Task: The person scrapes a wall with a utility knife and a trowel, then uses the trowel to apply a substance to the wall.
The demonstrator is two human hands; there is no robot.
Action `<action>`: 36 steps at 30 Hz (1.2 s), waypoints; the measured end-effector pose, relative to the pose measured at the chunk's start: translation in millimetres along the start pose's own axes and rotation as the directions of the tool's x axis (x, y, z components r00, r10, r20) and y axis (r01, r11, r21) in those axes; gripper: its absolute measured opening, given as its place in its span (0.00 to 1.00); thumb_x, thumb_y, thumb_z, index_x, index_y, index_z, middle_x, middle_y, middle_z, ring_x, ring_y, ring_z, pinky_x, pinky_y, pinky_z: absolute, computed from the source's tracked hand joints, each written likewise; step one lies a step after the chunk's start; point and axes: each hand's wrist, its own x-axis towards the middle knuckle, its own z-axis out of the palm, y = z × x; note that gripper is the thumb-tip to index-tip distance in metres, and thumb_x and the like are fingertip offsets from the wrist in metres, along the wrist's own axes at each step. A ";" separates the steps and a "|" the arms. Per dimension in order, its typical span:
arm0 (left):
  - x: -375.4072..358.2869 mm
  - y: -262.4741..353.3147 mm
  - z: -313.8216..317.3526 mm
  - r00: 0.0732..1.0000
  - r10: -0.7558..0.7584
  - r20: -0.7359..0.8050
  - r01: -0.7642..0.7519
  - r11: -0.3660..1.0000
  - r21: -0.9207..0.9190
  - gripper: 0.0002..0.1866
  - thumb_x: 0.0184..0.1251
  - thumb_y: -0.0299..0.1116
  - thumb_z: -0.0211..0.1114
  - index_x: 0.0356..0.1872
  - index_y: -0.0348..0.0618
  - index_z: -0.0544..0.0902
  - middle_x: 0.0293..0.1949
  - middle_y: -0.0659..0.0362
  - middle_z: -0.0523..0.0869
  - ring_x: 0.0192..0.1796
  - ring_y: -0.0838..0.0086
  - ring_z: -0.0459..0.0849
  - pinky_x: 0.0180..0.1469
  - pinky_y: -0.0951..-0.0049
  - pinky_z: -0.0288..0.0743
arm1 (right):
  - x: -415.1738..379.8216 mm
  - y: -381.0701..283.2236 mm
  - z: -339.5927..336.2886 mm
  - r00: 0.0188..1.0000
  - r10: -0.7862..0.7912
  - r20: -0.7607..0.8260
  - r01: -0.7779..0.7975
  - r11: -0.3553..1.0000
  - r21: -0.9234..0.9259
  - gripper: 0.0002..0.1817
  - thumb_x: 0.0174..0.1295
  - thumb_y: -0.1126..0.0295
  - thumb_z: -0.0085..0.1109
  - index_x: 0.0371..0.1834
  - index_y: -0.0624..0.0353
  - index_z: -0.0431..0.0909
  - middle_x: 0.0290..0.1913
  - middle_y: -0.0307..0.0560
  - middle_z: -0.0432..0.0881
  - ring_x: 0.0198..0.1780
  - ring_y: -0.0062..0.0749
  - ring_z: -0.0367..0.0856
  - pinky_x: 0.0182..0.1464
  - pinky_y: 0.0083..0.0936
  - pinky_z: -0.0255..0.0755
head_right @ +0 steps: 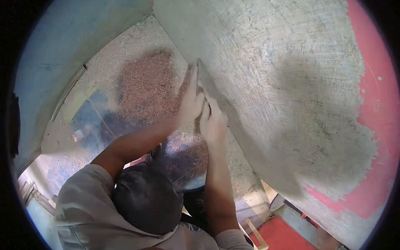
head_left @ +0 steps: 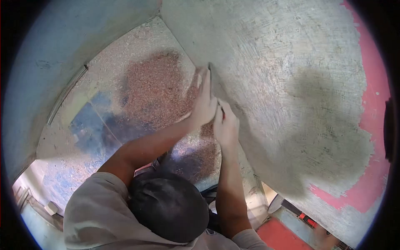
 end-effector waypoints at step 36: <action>-54.6 -16.8 45.9 1.000 -0.019 -0.013 0.019 1.000 0.008 0.46 0.64 0.16 0.46 0.86 0.42 0.45 0.85 0.41 0.54 0.85 0.45 0.54 0.84 0.59 0.53 | -35.0 33.5 -1.2 0.999 -0.014 -0.034 0.014 1.000 -0.014 0.13 0.77 0.67 0.54 0.58 0.56 0.82 0.49 0.66 0.86 0.51 0.68 0.85 0.51 0.48 0.78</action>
